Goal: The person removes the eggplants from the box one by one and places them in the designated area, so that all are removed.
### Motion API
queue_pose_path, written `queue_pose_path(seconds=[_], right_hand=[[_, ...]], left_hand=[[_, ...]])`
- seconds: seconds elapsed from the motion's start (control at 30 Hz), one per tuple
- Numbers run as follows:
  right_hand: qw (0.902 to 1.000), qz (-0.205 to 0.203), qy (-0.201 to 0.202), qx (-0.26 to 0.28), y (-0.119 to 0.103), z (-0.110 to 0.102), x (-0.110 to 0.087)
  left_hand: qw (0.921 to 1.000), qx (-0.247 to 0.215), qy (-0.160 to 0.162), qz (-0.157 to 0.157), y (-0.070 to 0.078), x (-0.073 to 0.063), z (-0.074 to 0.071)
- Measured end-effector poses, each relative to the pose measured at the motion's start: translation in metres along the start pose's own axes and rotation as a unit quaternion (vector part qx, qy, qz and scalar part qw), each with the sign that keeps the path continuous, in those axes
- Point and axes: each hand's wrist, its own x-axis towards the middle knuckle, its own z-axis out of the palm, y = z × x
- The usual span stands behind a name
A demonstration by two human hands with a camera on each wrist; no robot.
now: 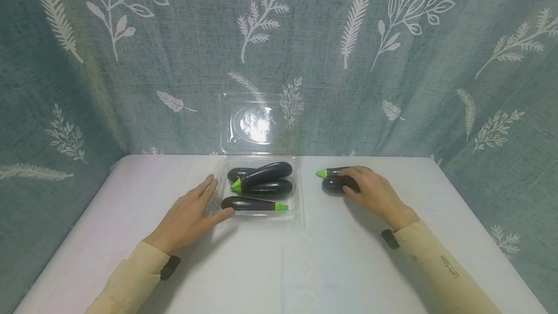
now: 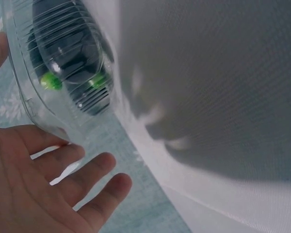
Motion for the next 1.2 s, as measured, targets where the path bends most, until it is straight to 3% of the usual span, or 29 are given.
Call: queue_pose_path(seconds=[0.2,0.57,0.73,1.0,1.2], right_hand=[[0.9982,0.0,-0.004,0.059,-0.018,-0.007,0.015],[0.9954,-0.024,-0.002,0.093,-0.055,-0.004,0.04],[0.9929,-0.06,0.011,0.102,-0.07,0.004,0.05],[0.9898,-0.102,-0.023,0.097,-0.093,0.013,0.07],[0.9841,-0.156,-0.018,0.083,-0.105,0.026,0.084]], left_hand=[[1.0,-0.004,0.0,0.002,-0.002,0.001,0.0],[0.9999,-0.009,-0.003,0.004,-0.004,0.004,0.004],[0.9999,-0.007,0.002,0.008,-0.002,0.004,0.003],[0.9999,-0.004,0.005,0.01,-0.002,0.003,0.003],[0.9999,-0.004,0.005,0.009,-0.003,0.003,0.003]])
